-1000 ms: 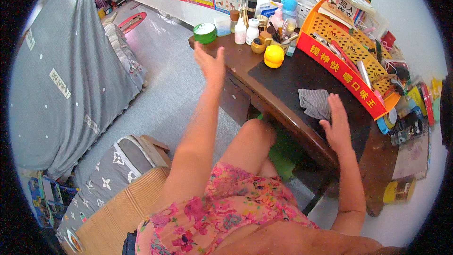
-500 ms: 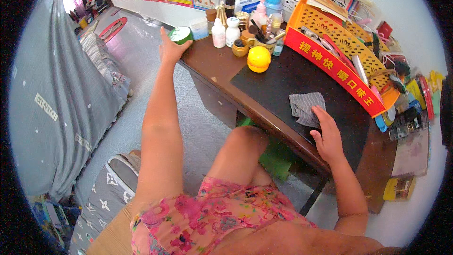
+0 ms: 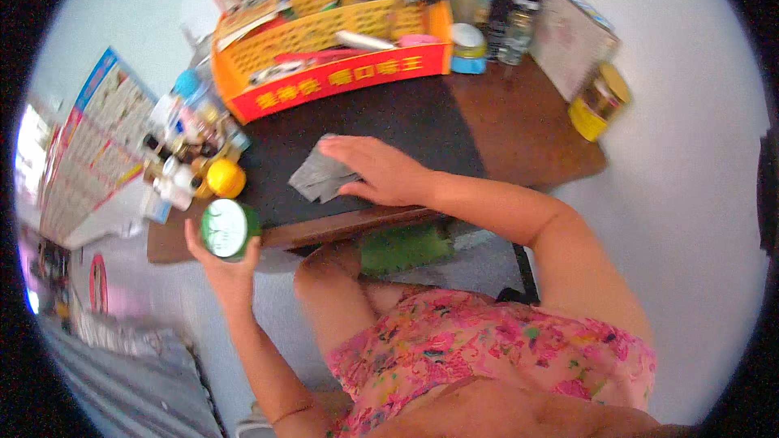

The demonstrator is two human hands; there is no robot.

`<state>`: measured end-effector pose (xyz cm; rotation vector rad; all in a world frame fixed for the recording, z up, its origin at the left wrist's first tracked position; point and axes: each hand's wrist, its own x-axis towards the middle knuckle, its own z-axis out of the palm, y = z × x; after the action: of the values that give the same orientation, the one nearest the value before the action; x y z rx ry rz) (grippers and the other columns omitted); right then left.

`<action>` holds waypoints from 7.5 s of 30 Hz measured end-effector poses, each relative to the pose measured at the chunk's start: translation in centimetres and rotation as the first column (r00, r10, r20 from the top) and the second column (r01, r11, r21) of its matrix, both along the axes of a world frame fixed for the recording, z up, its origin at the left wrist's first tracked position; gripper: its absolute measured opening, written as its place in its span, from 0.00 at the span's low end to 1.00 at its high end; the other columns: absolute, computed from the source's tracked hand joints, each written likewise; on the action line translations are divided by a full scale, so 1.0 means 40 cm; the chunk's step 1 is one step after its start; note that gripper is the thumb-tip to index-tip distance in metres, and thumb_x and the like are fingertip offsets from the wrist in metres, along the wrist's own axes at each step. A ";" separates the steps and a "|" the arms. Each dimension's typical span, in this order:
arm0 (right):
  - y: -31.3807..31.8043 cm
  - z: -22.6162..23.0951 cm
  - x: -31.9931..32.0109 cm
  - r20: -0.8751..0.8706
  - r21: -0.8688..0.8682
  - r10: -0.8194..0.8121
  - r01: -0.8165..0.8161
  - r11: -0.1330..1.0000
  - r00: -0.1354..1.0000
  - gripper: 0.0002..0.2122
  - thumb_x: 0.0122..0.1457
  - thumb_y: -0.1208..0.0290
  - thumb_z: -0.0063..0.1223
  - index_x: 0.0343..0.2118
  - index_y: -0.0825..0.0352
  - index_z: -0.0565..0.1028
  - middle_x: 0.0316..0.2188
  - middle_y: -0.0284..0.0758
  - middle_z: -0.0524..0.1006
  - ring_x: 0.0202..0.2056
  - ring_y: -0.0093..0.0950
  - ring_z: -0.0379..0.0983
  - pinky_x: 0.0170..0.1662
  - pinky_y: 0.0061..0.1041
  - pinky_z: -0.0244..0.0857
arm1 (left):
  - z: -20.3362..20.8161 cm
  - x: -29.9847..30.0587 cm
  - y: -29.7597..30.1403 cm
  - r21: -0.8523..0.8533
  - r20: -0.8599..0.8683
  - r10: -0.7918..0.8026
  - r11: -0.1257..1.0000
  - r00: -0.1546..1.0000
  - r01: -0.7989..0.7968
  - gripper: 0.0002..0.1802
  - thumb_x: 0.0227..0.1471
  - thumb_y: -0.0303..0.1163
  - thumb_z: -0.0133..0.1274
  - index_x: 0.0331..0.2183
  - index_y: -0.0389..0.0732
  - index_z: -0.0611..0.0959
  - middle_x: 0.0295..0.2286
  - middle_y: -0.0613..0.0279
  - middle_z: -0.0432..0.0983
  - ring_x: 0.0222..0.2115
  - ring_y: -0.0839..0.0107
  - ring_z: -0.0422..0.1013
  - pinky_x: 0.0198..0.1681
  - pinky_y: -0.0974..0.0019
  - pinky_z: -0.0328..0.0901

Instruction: The person organizes various items on a desk by picking them up, wipes the surface with a cloth, and rearranges bottles, jars, and containers.

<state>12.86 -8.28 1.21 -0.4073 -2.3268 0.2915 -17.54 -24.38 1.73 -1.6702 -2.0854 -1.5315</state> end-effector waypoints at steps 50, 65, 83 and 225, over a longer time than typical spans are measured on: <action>0.229 0.045 0.737 0.135 0.316 -0.991 0.948 0.049 0.006 0.14 0.58 0.67 0.58 0.42 0.70 0.71 0.41 0.46 0.76 0.47 0.46 0.76 0.48 0.44 0.72 | -0.073 0.446 0.254 -0.183 -0.301 -0.331 0.940 0.894 0.286 0.37 0.53 0.32 0.62 0.61 0.35 0.67 0.53 0.43 0.71 0.56 0.46 0.65 0.63 0.49 0.56; 0.345 -0.011 0.828 0.202 0.125 -0.979 0.990 0.062 0.036 0.24 0.58 0.73 0.61 0.54 0.69 0.65 0.46 0.53 0.72 0.43 0.53 0.77 0.44 0.47 0.74 | -0.077 0.445 0.263 -0.172 -0.308 -0.355 0.933 0.883 0.315 0.36 0.53 0.32 0.61 0.61 0.35 0.68 0.53 0.41 0.70 0.56 0.45 0.65 0.63 0.48 0.56; 0.303 0.031 0.798 0.236 -0.022 -0.971 0.999 0.025 0.030 0.25 0.58 0.67 0.65 0.53 0.68 0.65 0.47 0.55 0.70 0.46 0.55 0.75 0.47 0.47 0.72 | -0.072 0.447 0.258 -0.199 -0.327 -0.348 0.934 0.879 0.296 0.35 0.54 0.34 0.60 0.61 0.36 0.69 0.54 0.41 0.70 0.58 0.44 0.64 0.64 0.47 0.55; -0.179 -0.050 0.590 0.509 0.092 -0.612 0.668 0.738 0.605 0.24 0.71 0.56 0.40 0.66 0.61 0.64 0.70 0.41 0.59 0.70 0.42 0.53 0.71 0.49 0.44 | -0.096 0.261 0.219 -0.205 -0.366 -0.067 0.979 0.928 -0.010 0.14 0.60 0.32 0.52 0.46 0.39 0.81 0.50 0.54 0.74 0.55 0.53 0.67 0.58 0.53 0.64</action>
<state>36.45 -15.45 -0.80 -1.5051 -2.4658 -0.0709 -7.10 -15.64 -2.09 -1.8864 -2.0688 -0.9315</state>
